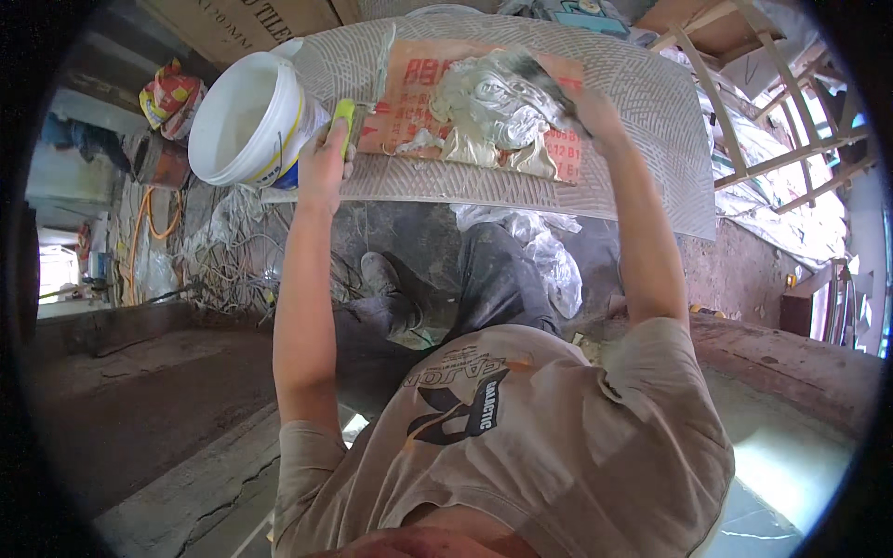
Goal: Mixing putty in a bucket and spreading it onto a board using a putty knife.
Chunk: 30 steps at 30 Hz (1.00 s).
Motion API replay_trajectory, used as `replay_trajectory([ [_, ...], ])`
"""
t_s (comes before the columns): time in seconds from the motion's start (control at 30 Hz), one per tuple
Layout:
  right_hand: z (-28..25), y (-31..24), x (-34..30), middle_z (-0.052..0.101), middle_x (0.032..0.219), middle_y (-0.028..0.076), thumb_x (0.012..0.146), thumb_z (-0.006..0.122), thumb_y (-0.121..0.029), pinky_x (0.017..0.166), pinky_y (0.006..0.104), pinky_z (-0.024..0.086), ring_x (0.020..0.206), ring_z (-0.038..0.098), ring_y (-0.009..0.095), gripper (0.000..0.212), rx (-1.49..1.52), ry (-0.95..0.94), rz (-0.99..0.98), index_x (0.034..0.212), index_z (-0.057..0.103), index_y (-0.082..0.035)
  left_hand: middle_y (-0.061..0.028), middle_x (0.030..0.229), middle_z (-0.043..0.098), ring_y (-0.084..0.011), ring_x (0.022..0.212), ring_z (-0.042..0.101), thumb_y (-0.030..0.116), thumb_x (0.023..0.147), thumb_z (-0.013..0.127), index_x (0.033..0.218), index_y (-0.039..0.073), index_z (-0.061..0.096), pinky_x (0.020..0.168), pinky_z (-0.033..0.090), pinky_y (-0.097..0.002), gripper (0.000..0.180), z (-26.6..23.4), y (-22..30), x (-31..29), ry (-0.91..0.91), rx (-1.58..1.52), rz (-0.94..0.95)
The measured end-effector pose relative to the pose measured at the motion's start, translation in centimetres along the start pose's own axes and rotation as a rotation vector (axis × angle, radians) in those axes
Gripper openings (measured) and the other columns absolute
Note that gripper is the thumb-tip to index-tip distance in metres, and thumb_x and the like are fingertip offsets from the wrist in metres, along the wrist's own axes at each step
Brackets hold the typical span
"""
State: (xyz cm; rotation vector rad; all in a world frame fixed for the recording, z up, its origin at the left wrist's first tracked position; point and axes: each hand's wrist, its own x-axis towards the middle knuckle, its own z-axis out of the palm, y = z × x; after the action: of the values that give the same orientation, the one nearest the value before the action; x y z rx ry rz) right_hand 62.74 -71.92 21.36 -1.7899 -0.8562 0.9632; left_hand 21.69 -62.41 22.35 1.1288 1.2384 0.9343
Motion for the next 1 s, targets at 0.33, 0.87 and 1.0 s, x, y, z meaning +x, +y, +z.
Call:
replay_trajectory([
  [0.33, -7.9, 12.6, -5.8, 0.049, 0.065, -0.003, 0.104, 0.054, -0.038, 0.044, 0.0276, 0.026, 0.047, 0.037, 0.009, 0.037, -0.047, 0.104, 0.368, 0.096, 0.072, -0.007, -0.0243, 0.094, 0.072, -0.0405, 0.091, 0.07, 0.042, 0.098, 0.06, 0.113, 0.0, 0.071, 0.08, 0.052, -0.0442, 0.046, -0.2, -1.9, 1.4, 0.047, 0.585, 0.352],
  [0.87, -10.1, 13.1, -10.1, 0.045, 0.063, -0.004, 0.107, 0.05, -0.044, 0.047, 0.0281, 0.03, 0.048, 0.039, 0.008, 0.046, -0.01, 0.229, 0.194, 0.096, 0.071, -0.005, -0.0264, 0.11, 0.072, -0.0434, 0.102, 0.069, 0.05, 0.097, 0.059, 0.127, 0.004, 0.068, 0.09, 0.053, -0.0478, 0.056, -0.3, -7.2, 4.3, 0.159, 0.784, 0.331],
  [1.0, -6.0, 12.9, -9.9, 0.045, 0.064, -0.003, 0.107, 0.048, -0.045, 0.048, 0.0284, 0.031, 0.051, 0.041, 0.008, 0.048, -0.017, 0.265, 0.083, 0.096, 0.072, -0.004, -0.0253, 0.118, 0.07, -0.0437, 0.106, 0.067, 0.052, 0.096, 0.062, 0.131, 0.003, 0.066, 0.094, 0.052, -0.0482, 0.06, 1.2, -7.3, 3.8, 0.105, 0.841, 0.336],
])
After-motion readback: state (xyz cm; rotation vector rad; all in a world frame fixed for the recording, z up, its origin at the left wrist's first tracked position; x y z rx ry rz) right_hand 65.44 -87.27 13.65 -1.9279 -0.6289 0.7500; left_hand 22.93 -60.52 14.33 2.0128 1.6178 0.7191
